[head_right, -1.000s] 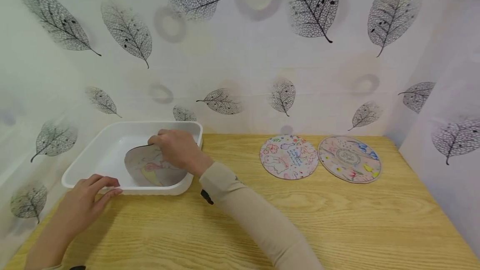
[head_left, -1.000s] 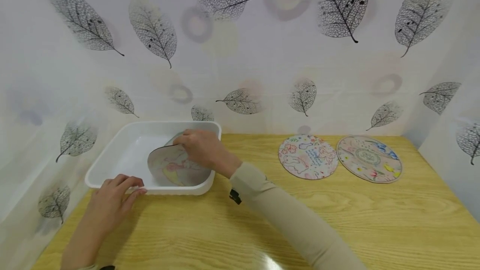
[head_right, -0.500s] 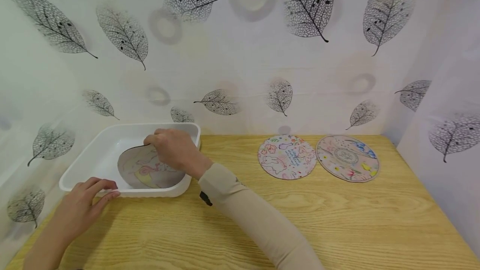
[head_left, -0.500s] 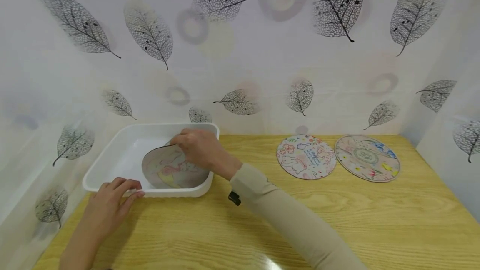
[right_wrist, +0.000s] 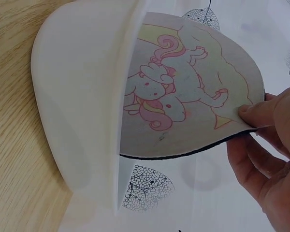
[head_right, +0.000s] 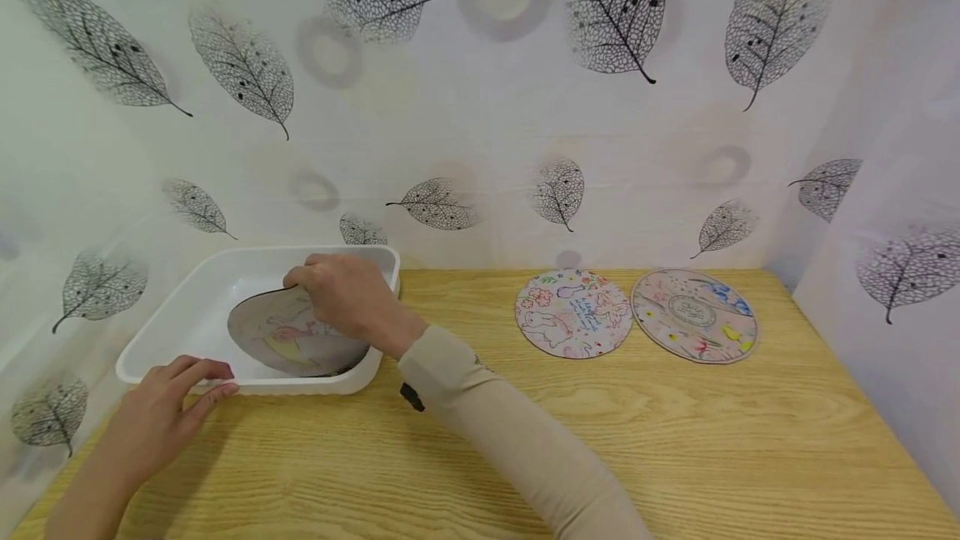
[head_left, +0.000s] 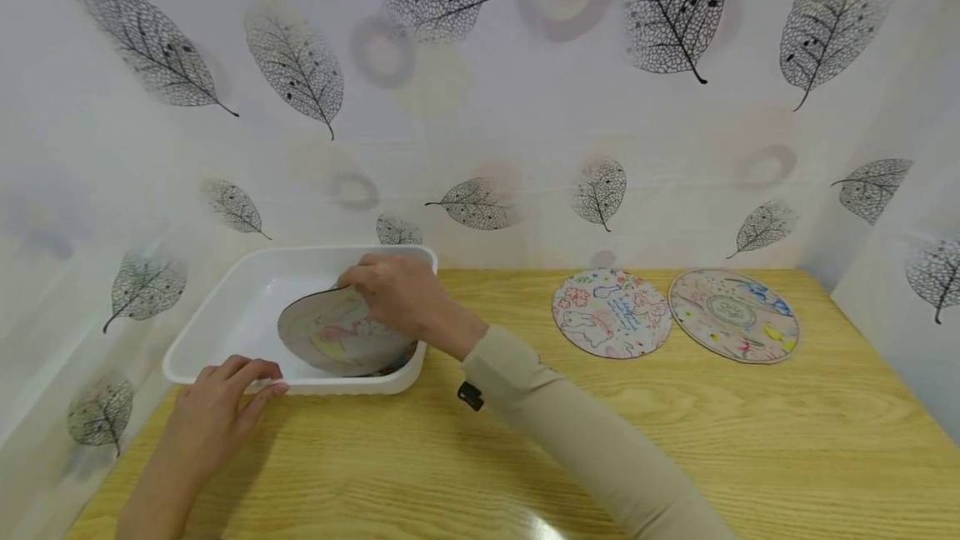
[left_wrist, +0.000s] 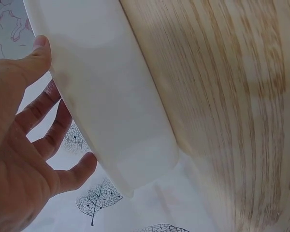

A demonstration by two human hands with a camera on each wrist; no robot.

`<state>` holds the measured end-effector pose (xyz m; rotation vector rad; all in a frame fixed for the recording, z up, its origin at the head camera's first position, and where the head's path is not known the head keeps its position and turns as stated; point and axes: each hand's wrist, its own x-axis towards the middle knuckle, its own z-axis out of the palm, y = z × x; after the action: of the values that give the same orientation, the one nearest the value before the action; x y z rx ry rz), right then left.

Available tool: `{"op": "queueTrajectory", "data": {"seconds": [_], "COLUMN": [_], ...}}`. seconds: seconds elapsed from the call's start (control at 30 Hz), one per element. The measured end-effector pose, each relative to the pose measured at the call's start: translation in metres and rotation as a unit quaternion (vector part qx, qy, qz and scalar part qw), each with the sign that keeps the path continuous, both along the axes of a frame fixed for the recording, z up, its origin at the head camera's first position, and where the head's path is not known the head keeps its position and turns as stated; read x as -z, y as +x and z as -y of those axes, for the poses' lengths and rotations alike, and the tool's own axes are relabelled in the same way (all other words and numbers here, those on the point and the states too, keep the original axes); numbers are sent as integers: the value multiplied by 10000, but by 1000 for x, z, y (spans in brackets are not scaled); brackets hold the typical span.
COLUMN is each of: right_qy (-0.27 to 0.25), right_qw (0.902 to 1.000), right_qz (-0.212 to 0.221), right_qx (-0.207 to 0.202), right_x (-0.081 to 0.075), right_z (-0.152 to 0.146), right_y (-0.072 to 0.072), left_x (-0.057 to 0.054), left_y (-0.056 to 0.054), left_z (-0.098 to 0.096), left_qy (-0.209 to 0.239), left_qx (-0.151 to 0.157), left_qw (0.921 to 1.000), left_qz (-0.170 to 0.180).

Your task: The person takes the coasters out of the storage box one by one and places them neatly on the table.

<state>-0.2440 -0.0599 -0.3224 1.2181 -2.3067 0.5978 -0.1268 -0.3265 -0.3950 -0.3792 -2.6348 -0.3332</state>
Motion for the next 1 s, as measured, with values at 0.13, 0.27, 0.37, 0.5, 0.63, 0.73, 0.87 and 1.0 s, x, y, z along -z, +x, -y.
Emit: {"op": "queueTrajectory", "data": {"seconds": [0.13, 0.27, 0.37, 0.5, 0.63, 0.73, 0.87, 1.0], "right_qy": [-174, -303, -315, -394, -592, -709, -813, -1023], "right_qw": [9998, 9994, 9994, 9990, 9973, 9956, 9937, 9910], "right_qz": [-46, -11, 43, 171, 395, 579, 753, 849], "right_qx": [-96, -151, -123, -111, -165, -188, -163, -134], "right_x": [-1, -3, -4, -3, -3, -3, -3, -3], "right_z": [-1, -3, -4, -6, -9, -10, -12, -14], "right_y": [1, 2, 2, 1, 0, -1, -2, -4], "left_x": [0, 0, 0, 0, -1, -2, -3, -3], "left_y": [1, 1, 2, 2, 3, 4, 4, 4], "left_z": [0, 0, 0, -1, -1, -2, -2, -3], "left_qy": [-8, 14, 29, 54, 73, 68, 63, 67], "left_qx": [-82, -146, -182, -225, -240, -257, -291, -299], "left_qw": [9999, 9997, 9997, 9996, 9994, 9993, 9988, 9986], "left_qz": [123, 193, 177, 188, 221, 271, 394, 423]}}
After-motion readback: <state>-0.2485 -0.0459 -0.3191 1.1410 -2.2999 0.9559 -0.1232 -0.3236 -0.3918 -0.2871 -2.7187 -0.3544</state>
